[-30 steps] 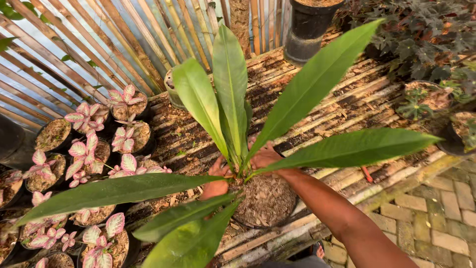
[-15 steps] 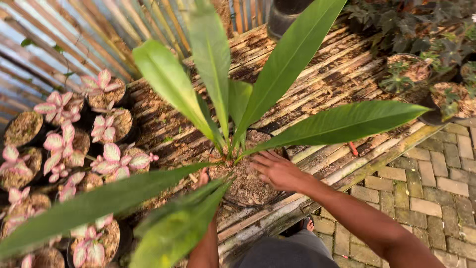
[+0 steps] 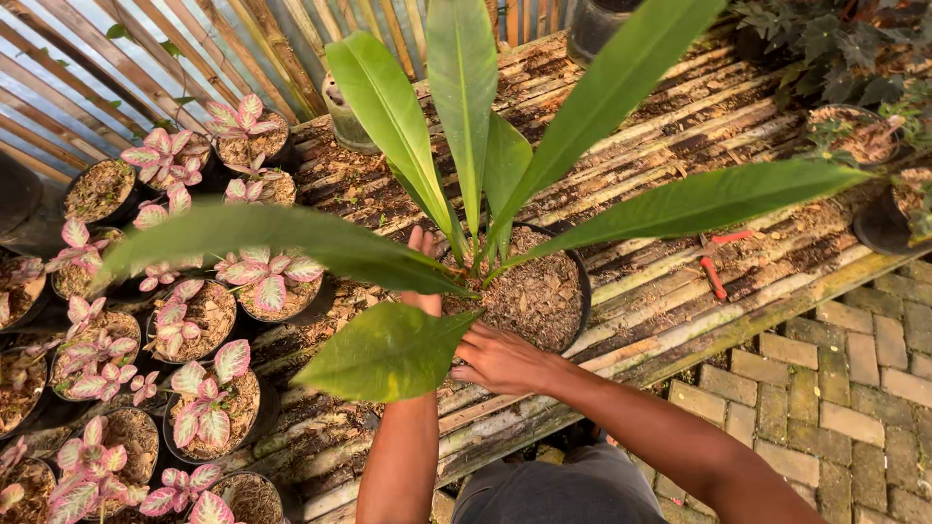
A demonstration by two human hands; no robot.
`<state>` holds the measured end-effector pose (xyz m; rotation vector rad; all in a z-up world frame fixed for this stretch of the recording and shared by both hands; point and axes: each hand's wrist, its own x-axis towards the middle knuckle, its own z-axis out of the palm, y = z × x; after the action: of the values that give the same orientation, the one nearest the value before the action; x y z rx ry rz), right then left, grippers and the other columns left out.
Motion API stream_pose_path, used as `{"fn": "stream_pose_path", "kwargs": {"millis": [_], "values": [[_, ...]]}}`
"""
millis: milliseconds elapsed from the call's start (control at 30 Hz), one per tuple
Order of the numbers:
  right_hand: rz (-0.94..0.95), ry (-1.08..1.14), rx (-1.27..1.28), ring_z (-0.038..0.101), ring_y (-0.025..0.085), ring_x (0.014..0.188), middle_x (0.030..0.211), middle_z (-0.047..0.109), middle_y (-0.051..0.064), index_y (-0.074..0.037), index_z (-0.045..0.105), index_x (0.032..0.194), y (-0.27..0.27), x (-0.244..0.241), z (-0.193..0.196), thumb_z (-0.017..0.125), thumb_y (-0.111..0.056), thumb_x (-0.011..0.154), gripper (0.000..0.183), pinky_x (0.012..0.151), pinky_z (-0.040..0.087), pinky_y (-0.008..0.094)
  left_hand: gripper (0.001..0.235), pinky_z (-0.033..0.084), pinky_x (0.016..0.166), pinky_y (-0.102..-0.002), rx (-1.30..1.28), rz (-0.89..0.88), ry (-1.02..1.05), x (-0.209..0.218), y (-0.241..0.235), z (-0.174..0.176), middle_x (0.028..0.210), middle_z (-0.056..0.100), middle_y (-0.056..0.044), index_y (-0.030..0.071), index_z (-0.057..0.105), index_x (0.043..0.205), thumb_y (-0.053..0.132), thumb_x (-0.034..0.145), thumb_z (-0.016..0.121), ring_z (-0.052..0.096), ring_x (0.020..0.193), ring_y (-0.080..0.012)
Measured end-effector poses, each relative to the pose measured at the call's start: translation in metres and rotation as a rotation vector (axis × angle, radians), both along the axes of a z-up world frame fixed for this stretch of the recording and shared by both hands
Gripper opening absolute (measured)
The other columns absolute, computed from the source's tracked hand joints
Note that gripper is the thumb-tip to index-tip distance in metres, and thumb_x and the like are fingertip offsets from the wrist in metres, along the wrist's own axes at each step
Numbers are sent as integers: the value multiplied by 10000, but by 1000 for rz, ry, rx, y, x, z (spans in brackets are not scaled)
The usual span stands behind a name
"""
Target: The person moves several potted plants on a bamboo rack, lifting and repositioning them to different spots. They handle a large-leafed plant, a small flowering plant, and a few others, placing them among other pots.
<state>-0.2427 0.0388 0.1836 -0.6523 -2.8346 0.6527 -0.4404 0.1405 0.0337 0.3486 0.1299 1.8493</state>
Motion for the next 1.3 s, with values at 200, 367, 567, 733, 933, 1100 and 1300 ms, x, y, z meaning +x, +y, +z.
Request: {"fn": "stream_pose_path", "kwargs": {"millis": [200,367,567,733,933,1100,1300], "values": [[-74,-55,193,390,369,1435,1537,440,220,-37,546,1411,5,-3,13,566,-464,927,646,1175,318,504,531,343,1186,-572,-363,240,644,12,8,1,1523,464,-246,52,447,1510,268,1041,569,476,1372,-397],[-130,-443,123,235,371,1498,1592,325,137,-58,424,1466,20,50,-17,382,-654,996,761,1233,126,584,621,259,1198,-563,-502,299,446,-3,-53,12,1587,366,-193,89,380,1545,364,1013,542,362,1431,-355],[-722,-205,522,368,398,1485,1617,337,244,-12,375,1570,53,83,-49,268,-668,1059,838,1199,224,556,730,159,1213,-553,-807,79,464,15,-96,-26,1663,248,-129,133,299,1587,480,980,510,225,1503,-304],[-998,369,-212,558,467,1187,1376,478,270,-244,272,1647,71,105,-44,335,-510,1078,632,1037,447,615,822,75,1226,-545,-845,-39,515,36,-117,-63,1727,151,-76,170,232,1622,576,952,483,111,1562,-262],[-1141,1057,-823,367,378,1392,1696,332,154,-68,221,1649,93,134,-83,376,-521,1068,753,1170,259,536,830,11,1259,-481,-788,-48,616,31,-122,-99,1742,53,-68,132,218,1629,580,981,481,6,1585,-230],[-1097,727,-821,244,285,1500,1655,259,155,-84,280,1589,120,137,-126,352,-572,1048,732,1219,203,432,781,47,1254,-480,-799,-90,641,24,-114,-90,1731,84,-66,119,253,1617,543,999,473,48,1575,-235],[-1073,555,-756,319,327,1523,1643,370,152,-139,381,1574,92,143,-116,476,-571,979,741,1211,262,445,651,537,870,-441,-1085,-104,858,37,-162,-15,1158,624,-152,32,547,1399,555,1046,383,584,977,-259]]}}
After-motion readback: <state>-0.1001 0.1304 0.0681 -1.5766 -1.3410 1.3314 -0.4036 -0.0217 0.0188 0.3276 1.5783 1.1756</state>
